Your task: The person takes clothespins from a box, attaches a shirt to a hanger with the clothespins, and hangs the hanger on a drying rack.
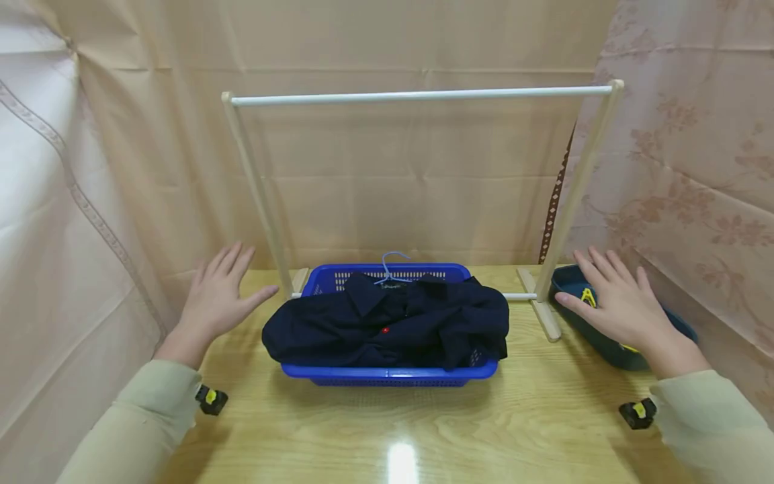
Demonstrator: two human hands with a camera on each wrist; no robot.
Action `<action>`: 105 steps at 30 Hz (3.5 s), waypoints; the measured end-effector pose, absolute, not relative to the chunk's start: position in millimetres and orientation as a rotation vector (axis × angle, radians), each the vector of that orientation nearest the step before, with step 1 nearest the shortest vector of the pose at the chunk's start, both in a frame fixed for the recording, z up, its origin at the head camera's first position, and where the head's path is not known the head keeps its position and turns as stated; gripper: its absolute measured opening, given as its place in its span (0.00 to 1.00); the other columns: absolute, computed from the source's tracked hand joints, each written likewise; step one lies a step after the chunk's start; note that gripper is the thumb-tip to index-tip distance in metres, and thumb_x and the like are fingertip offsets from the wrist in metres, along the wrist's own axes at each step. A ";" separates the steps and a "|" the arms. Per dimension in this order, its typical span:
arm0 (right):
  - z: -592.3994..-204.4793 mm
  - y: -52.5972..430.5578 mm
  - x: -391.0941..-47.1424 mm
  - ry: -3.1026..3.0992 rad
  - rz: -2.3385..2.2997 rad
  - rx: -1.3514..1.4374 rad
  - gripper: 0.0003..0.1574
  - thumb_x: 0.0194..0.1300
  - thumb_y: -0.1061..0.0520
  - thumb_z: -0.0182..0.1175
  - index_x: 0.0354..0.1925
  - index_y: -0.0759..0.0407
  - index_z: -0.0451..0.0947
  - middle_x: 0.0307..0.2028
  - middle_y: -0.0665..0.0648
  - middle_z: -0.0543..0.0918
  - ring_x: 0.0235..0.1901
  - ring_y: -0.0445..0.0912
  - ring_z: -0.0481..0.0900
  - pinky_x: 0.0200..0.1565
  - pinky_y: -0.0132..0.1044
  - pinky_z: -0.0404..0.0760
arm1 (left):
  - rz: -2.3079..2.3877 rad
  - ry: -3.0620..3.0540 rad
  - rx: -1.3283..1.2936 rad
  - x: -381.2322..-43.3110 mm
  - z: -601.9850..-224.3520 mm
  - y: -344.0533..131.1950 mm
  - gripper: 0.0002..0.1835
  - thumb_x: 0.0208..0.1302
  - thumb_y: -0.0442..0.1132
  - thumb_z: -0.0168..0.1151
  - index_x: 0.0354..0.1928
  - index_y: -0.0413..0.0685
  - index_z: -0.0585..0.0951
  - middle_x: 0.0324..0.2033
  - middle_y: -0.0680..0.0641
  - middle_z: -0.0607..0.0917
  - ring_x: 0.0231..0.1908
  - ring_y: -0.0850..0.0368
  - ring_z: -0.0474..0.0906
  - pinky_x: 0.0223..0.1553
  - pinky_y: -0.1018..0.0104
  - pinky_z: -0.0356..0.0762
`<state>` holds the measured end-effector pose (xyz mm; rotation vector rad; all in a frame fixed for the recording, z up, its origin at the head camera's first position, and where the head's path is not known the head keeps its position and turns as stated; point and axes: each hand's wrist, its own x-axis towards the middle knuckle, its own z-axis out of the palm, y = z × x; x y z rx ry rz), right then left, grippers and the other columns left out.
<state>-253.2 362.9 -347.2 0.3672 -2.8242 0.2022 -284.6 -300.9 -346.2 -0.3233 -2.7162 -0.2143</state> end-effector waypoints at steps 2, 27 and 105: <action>-344.9 363.0 -252.9 -2.811 0.237 0.378 0.52 0.66 0.31 0.47 0.74 0.47 0.33 0.73 0.56 0.34 0.70 0.53 0.25 0.57 0.61 0.16 | -0.226 -2.662 -0.357 -283.6 -343.8 -297.9 0.49 0.57 0.73 0.48 0.74 0.57 0.47 0.72 0.46 0.47 0.71 0.44 0.39 0.64 0.43 0.26; -317.5 343.0 -243.5 -2.429 0.783 0.508 0.44 0.68 0.53 0.53 0.74 0.44 0.42 0.72 0.54 0.46 0.71 0.50 0.42 0.66 0.52 0.40 | -0.417 -2.410 -0.532 -268.2 -303.4 -261.9 0.44 0.59 0.62 0.58 0.72 0.51 0.56 0.71 0.47 0.53 0.70 0.47 0.48 0.65 0.45 0.44; -343.0 276.5 -256.2 -2.253 2.187 0.454 0.32 0.73 0.40 0.41 0.60 0.62 0.65 0.47 0.59 0.80 0.45 0.55 0.81 0.37 0.52 0.80 | -0.721 -2.849 -0.538 -269.3 -321.3 -207.7 0.37 0.59 0.67 0.54 0.62 0.48 0.71 0.55 0.46 0.76 0.52 0.47 0.74 0.49 0.48 0.72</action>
